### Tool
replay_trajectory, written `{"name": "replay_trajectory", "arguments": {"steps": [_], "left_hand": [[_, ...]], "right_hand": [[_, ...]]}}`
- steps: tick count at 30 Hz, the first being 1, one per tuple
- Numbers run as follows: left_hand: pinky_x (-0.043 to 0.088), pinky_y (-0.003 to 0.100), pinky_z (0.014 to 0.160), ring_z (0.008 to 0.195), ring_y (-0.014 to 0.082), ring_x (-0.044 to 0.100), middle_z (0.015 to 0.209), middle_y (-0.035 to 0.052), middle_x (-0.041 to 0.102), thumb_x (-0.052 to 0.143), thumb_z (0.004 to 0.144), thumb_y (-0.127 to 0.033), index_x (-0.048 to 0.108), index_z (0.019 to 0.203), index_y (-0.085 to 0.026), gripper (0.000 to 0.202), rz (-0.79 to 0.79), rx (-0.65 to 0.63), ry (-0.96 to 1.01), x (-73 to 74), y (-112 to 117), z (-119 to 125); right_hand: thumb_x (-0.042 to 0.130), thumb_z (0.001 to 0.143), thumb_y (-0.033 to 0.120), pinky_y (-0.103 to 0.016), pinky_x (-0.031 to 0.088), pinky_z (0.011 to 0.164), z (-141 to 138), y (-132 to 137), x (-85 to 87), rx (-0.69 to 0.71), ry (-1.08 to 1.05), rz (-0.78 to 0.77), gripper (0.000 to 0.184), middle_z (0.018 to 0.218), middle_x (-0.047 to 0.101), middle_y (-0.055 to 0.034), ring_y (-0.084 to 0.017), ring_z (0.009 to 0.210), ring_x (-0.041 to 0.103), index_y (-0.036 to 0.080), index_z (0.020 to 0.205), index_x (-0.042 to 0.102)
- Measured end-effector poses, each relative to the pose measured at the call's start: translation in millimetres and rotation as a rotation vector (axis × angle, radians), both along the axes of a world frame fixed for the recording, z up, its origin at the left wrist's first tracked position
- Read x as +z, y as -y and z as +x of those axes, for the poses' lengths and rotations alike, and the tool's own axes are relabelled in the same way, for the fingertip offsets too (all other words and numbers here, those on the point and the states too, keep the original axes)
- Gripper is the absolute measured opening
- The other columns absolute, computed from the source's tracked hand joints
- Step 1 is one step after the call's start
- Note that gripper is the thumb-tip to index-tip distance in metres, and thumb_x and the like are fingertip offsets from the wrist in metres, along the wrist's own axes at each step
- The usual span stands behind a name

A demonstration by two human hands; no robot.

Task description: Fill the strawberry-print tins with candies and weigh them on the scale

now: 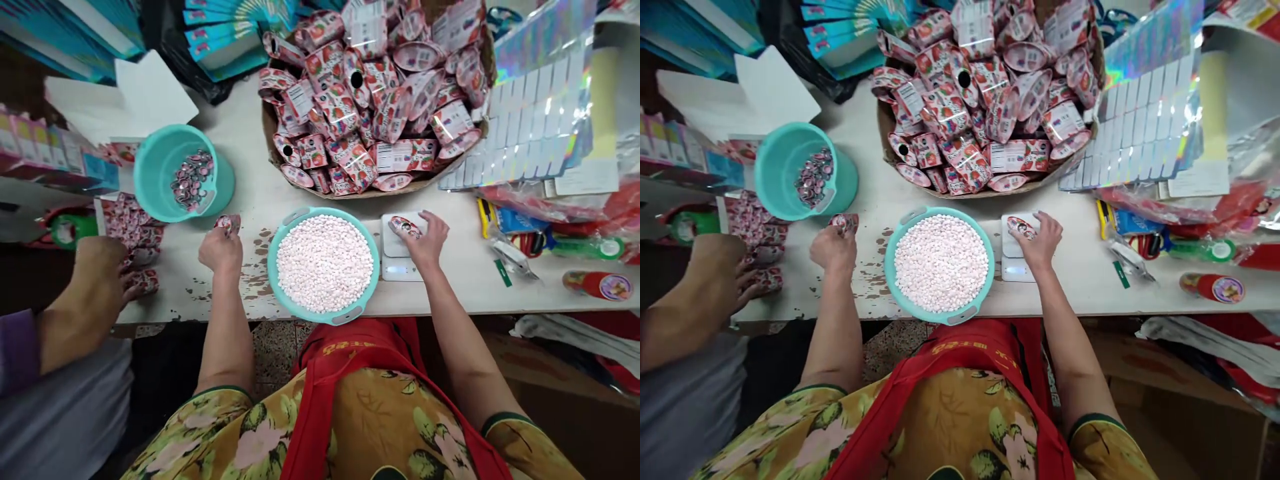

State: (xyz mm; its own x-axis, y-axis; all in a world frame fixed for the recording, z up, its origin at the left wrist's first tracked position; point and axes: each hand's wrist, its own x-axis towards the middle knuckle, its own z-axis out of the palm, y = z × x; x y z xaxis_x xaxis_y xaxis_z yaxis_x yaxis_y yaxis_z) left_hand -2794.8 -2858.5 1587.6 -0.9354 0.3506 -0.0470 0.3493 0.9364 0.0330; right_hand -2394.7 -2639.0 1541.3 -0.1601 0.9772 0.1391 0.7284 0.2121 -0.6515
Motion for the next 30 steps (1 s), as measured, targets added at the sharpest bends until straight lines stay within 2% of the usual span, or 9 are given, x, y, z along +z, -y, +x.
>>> {"name": "replay_trajectory", "arguments": {"steps": [3,6,9,12,15,18,24,27,30], "left_hand": [[0.048,0.045,0.083,0.106,0.0383,0.066,0.114,0.0238,0.071,0.055,0.089,-0.027,0.073,0.107,-0.012,0.030,-0.089,0.070,0.143,-44.5,19.2,-38.0],[0.050,0.047,0.084,0.105,0.0363,0.066,0.114,0.0186,0.072,0.059,0.088,-0.030,0.073,0.105,-0.016,0.026,-0.059,0.086,0.190,-76.0,31.3,-54.7],[0.050,0.053,0.090,0.108,0.0359,0.066,0.115,0.0122,0.073,0.064,0.086,-0.034,0.068,0.118,-0.022,0.034,-0.008,0.130,0.129,-78.7,38.0,-57.0],[0.050,0.052,0.094,0.107,0.0328,0.065,0.112,0.0116,0.073,0.063,0.089,-0.034,0.066,0.124,-0.023,0.036,0.178,-0.010,0.079,-58.9,31.5,-38.0],[0.054,0.041,0.084,0.083,0.0228,0.065,0.092,0.0092,0.072,0.064,0.089,-0.030,0.072,0.110,-0.018,0.025,0.480,-0.274,0.068,-32.9,2.1,16.6],[0.054,0.032,0.075,0.078,0.0167,0.060,0.095,0.0052,0.070,0.058,0.095,-0.032,0.070,0.113,-0.020,0.024,0.597,-0.654,0.205,-13.8,-49.7,102.3],[0.051,0.036,0.081,0.111,0.0257,0.056,0.120,0.0126,0.064,0.047,0.100,-0.018,0.068,0.118,-0.019,0.028,0.239,-1.373,0.358,-13.7,-165.0,250.3],[0.047,0.041,0.088,0.119,0.0299,0.052,0.120,0.0162,0.062,0.043,0.099,-0.012,0.070,0.101,-0.013,0.028,0.123,-1.461,0.333,-17.4,-192.4,271.5],[0.046,0.040,0.091,0.116,0.0286,0.052,0.117,0.0149,0.061,0.044,0.101,-0.019,0.068,0.098,-0.015,0.025,0.184,-1.327,0.326,-3.0,-185.0,249.9]], "right_hand": [[0.068,0.083,0.060,-0.060,0.040,0.109,-36.6,-17.2,40.6,0.164,-0.103,0.144,0.059,0.134,0.058,-0.0124,-0.035,0.131,0.049,0.027,0.129,0.054],[0.071,0.082,0.058,-0.062,0.035,0.114,-98.4,-48.3,65.8,0.404,-0.061,0.079,0.067,0.143,0.052,-0.0127,-0.037,0.140,0.040,0.026,0.136,0.048],[0.082,0.071,0.051,-0.062,0.037,0.111,-152.9,-72.8,67.4,0.457,0.046,-0.016,0.077,0.139,0.056,-0.0151,-0.042,0.141,0.035,0.021,0.134,0.049],[0.086,0.066,0.043,-0.054,0.043,0.108,-169.1,-77.5,72.4,0.411,-0.018,-0.137,0.070,0.127,0.064,-0.0112,-0.037,0.132,0.043,0.022,0.125,0.053],[0.082,0.070,0.041,-0.039,0.051,0.100,-141.0,-70.1,94.0,0.394,-0.392,-0.236,0.061,0.114,0.069,0.0001,-0.022,0.111,0.057,0.027,0.122,0.053],[0.076,0.075,0.045,-0.032,0.057,0.086,-78.7,-56.7,112.9,0.339,-0.919,-0.386,0.046,0.099,0.068,0.0061,-0.014,0.089,0.061,0.029,0.113,0.057],[0.072,0.076,0.048,-0.037,0.062,0.083,68.8,7.7,87.4,-0.219,-1.163,-0.651,0.035,0.109,0.072,0.0004,-0.021,0.104,0.069,0.028,0.104,0.066],[0.074,0.073,0.051,-0.045,0.063,0.082,112.6,53.0,64.2,-0.375,-1.158,-0.796,0.041,0.113,0.073,-0.0027,-0.023,0.095,0.073,0.027,0.106,0.068],[0.079,0.068,0.038,-0.045,0.063,0.085,126.8,87.3,48.1,-0.326,-1.061,-0.904,0.040,0.115,0.074,-0.0032,-0.023,0.093,0.073,0.028,0.106,0.070]]}}
